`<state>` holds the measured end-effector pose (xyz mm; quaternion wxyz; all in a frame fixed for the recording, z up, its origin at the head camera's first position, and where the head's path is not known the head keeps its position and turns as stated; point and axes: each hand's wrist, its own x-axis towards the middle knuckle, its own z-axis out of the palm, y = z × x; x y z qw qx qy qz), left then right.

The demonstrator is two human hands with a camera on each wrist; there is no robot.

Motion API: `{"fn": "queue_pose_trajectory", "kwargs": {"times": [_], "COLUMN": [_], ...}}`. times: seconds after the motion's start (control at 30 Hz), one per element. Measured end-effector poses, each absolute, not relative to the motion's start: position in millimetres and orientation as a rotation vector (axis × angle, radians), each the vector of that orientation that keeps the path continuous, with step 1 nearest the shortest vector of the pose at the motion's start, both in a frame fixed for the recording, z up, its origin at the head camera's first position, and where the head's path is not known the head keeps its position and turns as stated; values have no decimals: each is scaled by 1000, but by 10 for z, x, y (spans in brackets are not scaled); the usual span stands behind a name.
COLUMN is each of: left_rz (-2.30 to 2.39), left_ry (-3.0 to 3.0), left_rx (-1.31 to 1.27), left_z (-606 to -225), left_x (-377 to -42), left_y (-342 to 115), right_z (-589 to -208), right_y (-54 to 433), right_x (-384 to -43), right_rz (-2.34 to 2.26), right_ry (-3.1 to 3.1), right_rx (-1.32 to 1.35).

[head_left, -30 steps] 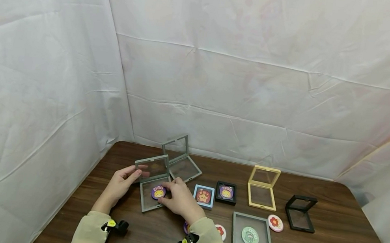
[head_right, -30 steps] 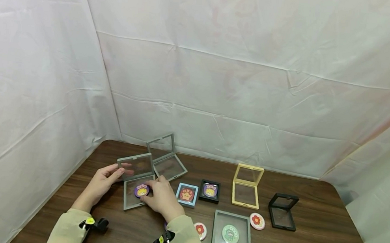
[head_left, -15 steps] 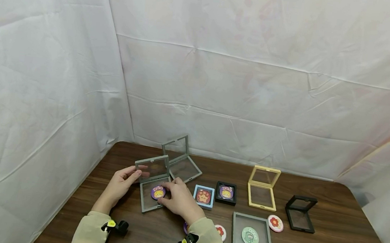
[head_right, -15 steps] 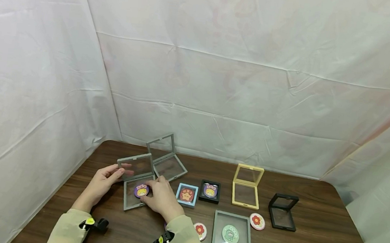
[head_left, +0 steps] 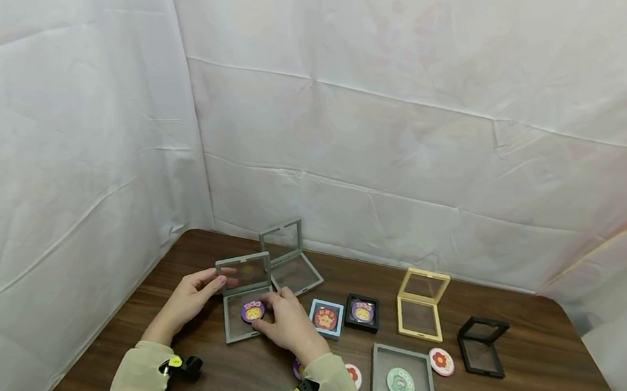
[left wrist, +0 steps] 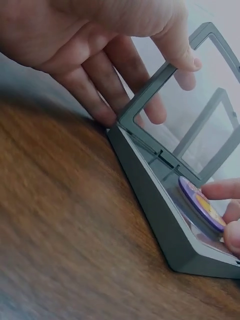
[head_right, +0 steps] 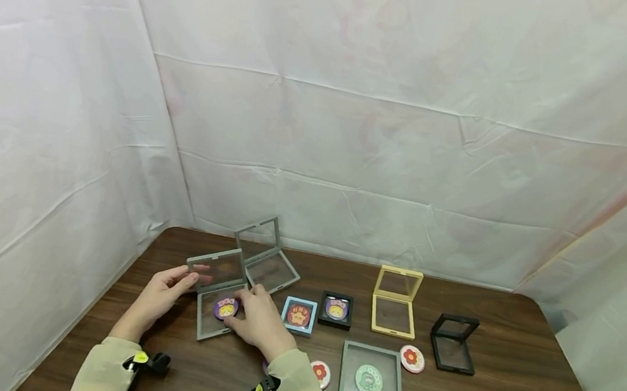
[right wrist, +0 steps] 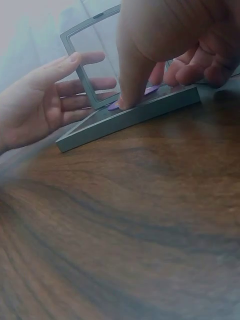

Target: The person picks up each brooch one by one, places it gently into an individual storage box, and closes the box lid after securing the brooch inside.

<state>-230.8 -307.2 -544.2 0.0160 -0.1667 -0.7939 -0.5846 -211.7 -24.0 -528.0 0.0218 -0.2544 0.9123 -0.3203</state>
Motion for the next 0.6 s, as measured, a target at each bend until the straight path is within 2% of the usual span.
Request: {"fn": "queue_pose_trajectory", "kwargs": {"times": [0.4,0.6], "left_rz": [-1371,-1172], "left_ry": [-2663,-2724], "left_rx": [-525,-541], "left_z": [-5311,-5242], "left_x": [-2216,-2183], "left_y": [-3156,-3116], "right_z": [-5070,-4912], "right_y": [-27,123], "right_x": [-2191,-2262], "right_rz": [-1092,-1176], "right_ry": [2859,2836], "right_rx": [-885,-835]}}
